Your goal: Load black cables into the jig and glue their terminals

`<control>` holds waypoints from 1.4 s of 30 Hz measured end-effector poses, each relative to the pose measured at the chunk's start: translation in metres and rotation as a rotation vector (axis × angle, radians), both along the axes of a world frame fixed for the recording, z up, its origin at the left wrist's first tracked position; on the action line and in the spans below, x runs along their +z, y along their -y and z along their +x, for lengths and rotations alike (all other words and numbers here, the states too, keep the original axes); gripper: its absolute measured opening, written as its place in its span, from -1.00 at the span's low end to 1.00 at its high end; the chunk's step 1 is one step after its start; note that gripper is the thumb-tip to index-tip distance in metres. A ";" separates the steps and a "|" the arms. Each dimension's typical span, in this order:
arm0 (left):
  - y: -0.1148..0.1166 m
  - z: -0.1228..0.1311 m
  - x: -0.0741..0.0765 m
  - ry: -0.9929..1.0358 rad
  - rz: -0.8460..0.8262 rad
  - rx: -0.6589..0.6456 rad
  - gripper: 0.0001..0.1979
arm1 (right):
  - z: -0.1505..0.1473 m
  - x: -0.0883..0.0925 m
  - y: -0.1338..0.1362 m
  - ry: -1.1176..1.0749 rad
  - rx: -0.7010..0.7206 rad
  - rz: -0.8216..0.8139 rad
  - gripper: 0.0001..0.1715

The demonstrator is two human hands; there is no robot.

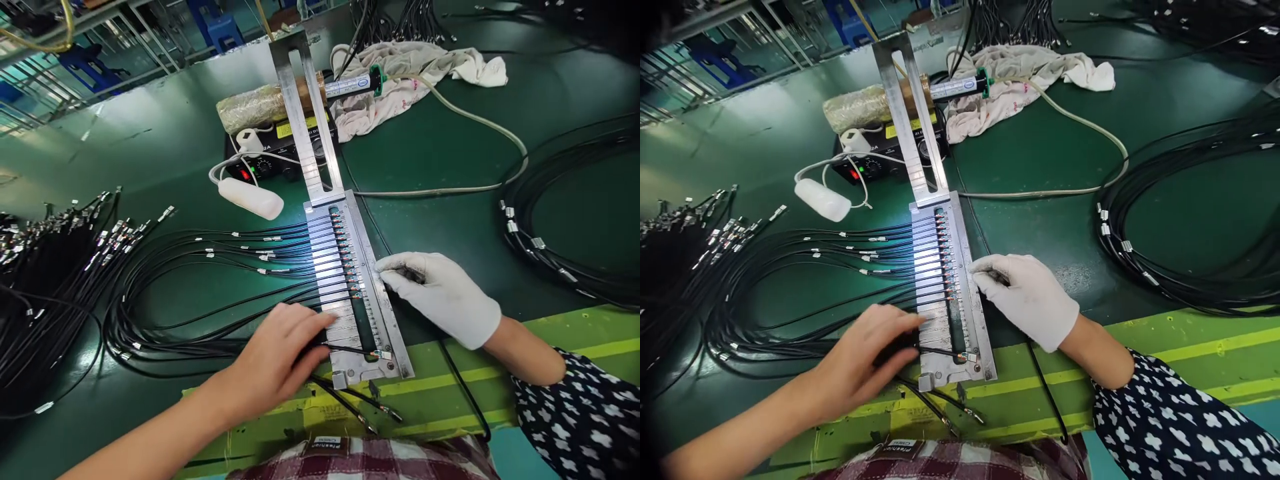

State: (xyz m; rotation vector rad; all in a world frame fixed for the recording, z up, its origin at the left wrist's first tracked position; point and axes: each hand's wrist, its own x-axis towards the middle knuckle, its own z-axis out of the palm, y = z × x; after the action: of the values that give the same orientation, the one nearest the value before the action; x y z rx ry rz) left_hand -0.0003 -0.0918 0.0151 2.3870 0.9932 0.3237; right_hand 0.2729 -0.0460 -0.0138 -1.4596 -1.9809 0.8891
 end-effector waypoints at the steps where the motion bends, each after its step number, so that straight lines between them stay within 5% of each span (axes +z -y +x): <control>1: 0.004 0.002 0.002 0.021 -0.027 -0.011 -0.76 | 0.000 0.001 0.001 0.006 -0.002 0.011 -0.80; 6: 0.011 0.006 0.006 0.172 0.022 0.098 -0.81 | -0.002 0.002 0.001 0.039 -0.024 0.033 -0.82; 12: -0.005 -0.002 0.000 -0.130 0.397 0.021 -0.70 | -0.002 0.001 0.001 0.030 -0.024 0.021 -0.82; 20: -0.011 -0.002 -0.002 -0.084 0.330 0.003 -0.72 | -0.001 -0.002 0.000 0.028 -0.012 0.009 -0.80; 26: -0.010 -0.004 -0.004 -0.159 0.485 -0.033 -0.69 | -0.001 -0.001 -0.002 0.033 -0.006 -0.009 -0.81; 34: -0.009 -0.002 -0.010 0.022 0.275 0.036 -0.72 | -0.002 0.001 0.000 0.025 -0.019 -0.021 -0.80; 42: 0.002 -0.002 -0.012 -0.197 0.404 0.048 -0.60 | -0.003 0.002 -0.006 0.056 -0.021 -0.015 -0.82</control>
State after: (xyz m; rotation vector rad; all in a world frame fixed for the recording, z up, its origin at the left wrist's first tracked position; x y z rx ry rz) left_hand -0.0024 -0.0936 0.0035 2.8056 1.1667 0.3375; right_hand 0.2699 -0.0402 -0.0119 -1.5265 -1.9997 0.8645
